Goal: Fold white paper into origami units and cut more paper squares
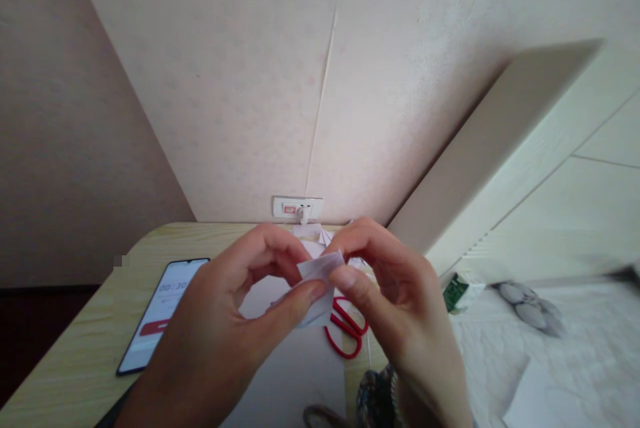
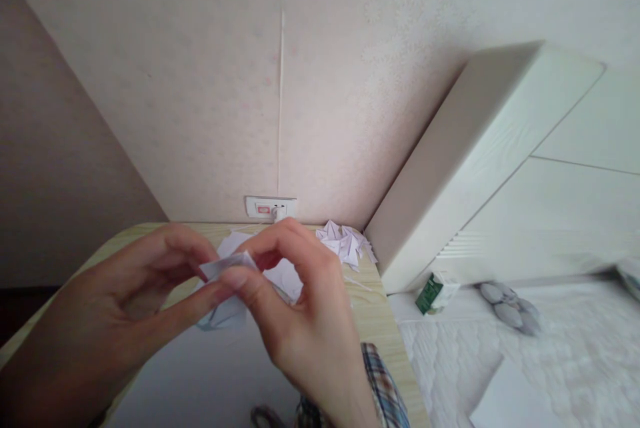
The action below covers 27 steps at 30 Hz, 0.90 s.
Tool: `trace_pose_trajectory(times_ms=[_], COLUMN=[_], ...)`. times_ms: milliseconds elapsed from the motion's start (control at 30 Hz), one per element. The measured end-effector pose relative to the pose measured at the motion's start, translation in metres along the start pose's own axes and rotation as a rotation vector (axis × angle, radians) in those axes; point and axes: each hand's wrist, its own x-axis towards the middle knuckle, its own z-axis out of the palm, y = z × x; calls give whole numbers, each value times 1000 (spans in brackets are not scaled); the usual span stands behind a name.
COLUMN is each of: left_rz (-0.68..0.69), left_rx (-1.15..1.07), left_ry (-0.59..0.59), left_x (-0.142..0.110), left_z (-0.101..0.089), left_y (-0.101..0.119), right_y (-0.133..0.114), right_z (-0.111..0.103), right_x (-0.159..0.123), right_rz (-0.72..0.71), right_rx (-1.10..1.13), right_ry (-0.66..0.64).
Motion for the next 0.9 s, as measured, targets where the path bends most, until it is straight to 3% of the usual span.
trace_pose_trajectory(times_ms=[167,467,667,900], left_rz=[5,62,-18,-242], left_rx=[-20,8,-137,-219], left_ry=[8,-3,-18,-198], left_x=[1,-2,0,6], left_z=[2,0,2,-1], left_y=[-5,-5,-2,-6], right_y=[2,2,4,5], right_z=[2,0,-4,-4], right_x=[2,1,5,1], right_rz=[29,-43,-3,-23], right_rx=[-72,-99,-66,-106], right_ry=[-12,15,-6,147])
